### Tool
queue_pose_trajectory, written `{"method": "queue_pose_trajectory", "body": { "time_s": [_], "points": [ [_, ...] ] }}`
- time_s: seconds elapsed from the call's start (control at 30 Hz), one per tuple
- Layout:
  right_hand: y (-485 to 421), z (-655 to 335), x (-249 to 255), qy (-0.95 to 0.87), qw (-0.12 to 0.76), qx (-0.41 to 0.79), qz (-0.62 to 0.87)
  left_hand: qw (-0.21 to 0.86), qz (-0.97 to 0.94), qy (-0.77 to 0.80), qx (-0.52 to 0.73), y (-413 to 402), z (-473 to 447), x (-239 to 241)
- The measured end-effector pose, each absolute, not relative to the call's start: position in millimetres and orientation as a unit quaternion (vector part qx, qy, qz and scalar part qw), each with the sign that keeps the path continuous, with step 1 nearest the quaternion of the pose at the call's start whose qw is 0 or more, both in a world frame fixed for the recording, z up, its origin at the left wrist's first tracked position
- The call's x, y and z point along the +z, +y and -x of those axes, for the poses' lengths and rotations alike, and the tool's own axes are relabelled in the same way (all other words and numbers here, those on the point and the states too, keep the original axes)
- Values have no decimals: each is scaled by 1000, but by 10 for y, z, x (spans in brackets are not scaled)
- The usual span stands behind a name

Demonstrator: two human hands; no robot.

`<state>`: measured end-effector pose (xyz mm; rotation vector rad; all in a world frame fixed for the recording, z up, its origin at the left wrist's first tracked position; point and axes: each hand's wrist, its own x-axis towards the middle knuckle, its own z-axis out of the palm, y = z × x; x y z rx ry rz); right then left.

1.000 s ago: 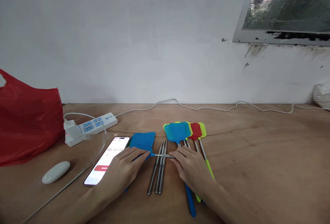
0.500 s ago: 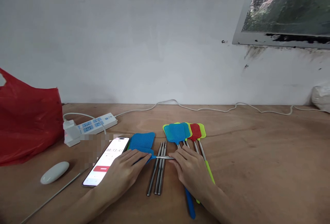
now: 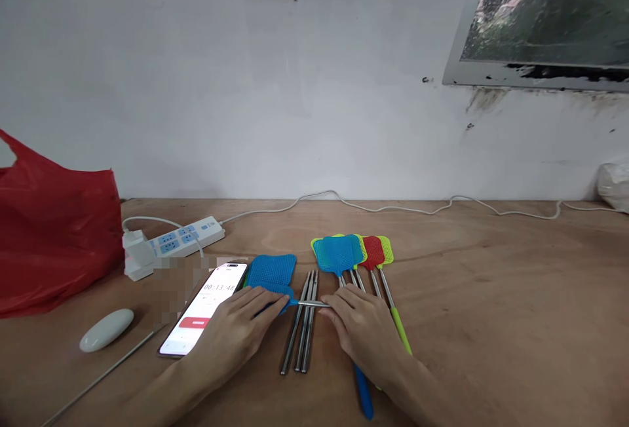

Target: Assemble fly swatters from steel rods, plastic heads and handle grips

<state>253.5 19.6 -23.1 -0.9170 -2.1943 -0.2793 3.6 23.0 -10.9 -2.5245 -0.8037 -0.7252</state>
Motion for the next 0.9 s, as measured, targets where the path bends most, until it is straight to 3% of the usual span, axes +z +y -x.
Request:
{"method": "queue_pose_trajectory", "body": {
  "time_s": [0.63, 0.9],
  "points": [
    [164, -2523, -246, -850, 347, -79, 389, 182, 903, -297, -250, 222, -55, -96],
    [202, -2561, -197, -727, 463, 89, 499, 202, 855, -357, -316, 158, -115, 75]
  ]
}}
